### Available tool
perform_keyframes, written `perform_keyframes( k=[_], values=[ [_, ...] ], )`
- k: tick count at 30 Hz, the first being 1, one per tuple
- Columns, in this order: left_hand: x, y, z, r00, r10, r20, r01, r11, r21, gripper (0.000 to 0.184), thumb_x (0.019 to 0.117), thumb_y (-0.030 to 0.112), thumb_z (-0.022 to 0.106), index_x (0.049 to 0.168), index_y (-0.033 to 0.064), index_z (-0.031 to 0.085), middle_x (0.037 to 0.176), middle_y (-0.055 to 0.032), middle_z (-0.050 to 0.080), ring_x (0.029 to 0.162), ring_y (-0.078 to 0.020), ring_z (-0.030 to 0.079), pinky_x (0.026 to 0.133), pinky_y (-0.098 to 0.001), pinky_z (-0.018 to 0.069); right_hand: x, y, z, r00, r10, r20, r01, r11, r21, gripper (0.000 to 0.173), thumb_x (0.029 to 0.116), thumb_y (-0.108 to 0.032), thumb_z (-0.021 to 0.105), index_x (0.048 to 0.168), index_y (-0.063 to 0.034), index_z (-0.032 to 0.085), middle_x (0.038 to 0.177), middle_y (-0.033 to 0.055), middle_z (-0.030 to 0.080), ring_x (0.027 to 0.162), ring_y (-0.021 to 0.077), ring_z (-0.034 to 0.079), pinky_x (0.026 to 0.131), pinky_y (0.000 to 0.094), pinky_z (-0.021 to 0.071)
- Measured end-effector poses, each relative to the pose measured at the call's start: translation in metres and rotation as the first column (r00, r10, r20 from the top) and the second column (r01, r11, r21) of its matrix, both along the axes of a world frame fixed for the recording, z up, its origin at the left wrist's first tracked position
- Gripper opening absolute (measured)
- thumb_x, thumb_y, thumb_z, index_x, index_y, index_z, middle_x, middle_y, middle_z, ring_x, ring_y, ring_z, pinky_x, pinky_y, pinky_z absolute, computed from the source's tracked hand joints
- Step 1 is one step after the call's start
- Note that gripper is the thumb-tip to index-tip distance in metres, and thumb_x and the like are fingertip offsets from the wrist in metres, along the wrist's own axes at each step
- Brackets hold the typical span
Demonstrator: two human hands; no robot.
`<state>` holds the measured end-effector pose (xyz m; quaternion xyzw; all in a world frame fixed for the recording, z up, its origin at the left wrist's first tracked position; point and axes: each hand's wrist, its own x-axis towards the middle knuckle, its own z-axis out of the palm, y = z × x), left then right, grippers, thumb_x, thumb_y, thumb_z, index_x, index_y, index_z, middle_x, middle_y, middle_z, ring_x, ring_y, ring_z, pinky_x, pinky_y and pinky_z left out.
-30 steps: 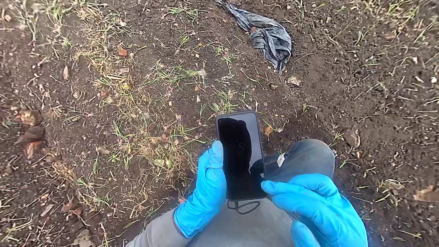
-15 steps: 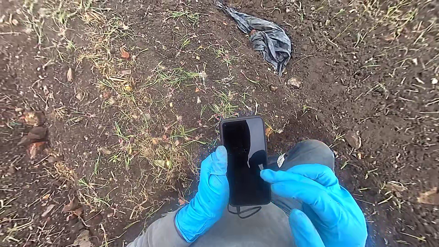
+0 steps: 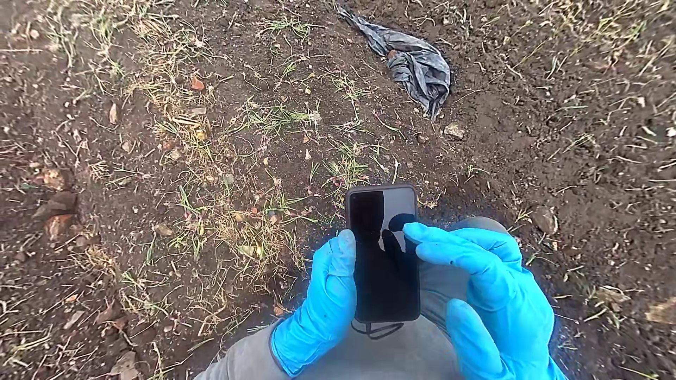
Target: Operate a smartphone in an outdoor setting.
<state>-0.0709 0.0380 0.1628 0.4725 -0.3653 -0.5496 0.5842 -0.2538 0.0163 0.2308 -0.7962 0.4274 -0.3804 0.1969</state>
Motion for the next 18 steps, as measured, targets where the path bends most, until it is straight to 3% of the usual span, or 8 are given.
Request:
perform_keyframes(
  k=[6,12,18],
  values=[
    [0.000,-0.003,0.001,0.999,0.012,0.047,-0.013,1.000,0.016,0.053,0.1122,0.045,0.030,0.094,0.0121,0.068,0.084,-0.0031,0.070,0.082,-0.0127,0.071,0.075,-0.0343,0.0621,-0.009,0.004,-0.006,0.998,-0.025,0.051,0.024,1.000,0.020,0.043,0.1046,-0.052,0.036,0.120,-0.0246,0.065,0.124,-0.0095,0.070,0.127,0.0094,0.056,0.106,0.0322,0.0436],
    [0.001,-0.008,0.003,1.000,0.005,0.008,-0.005,0.999,0.032,0.052,0.1118,0.045,0.033,0.102,0.0125,0.071,0.093,-0.0043,0.073,0.091,-0.0141,0.072,0.083,-0.0363,0.0626,-0.018,0.001,-0.007,0.991,-0.057,0.122,0.051,0.997,0.051,0.043,0.1050,-0.052,0.038,0.118,-0.0220,0.067,0.120,-0.0063,0.072,0.124,0.0142,0.059,0.104,0.0355,0.0475],
    [0.002,-0.013,0.007,0.999,0.032,0.014,-0.033,0.993,0.116,0.050,0.1125,0.040,0.032,0.101,0.0143,0.073,0.094,-0.0022,0.073,0.094,-0.0117,0.072,0.085,-0.0349,0.0618,-0.026,0.002,-0.009,0.977,-0.086,0.195,0.067,0.992,0.103,0.047,0.1060,-0.051,0.035,0.116,-0.0206,0.069,0.118,-0.0040,0.072,0.119,0.0172,0.062,0.100,0.0362,0.0508]
  ],
)
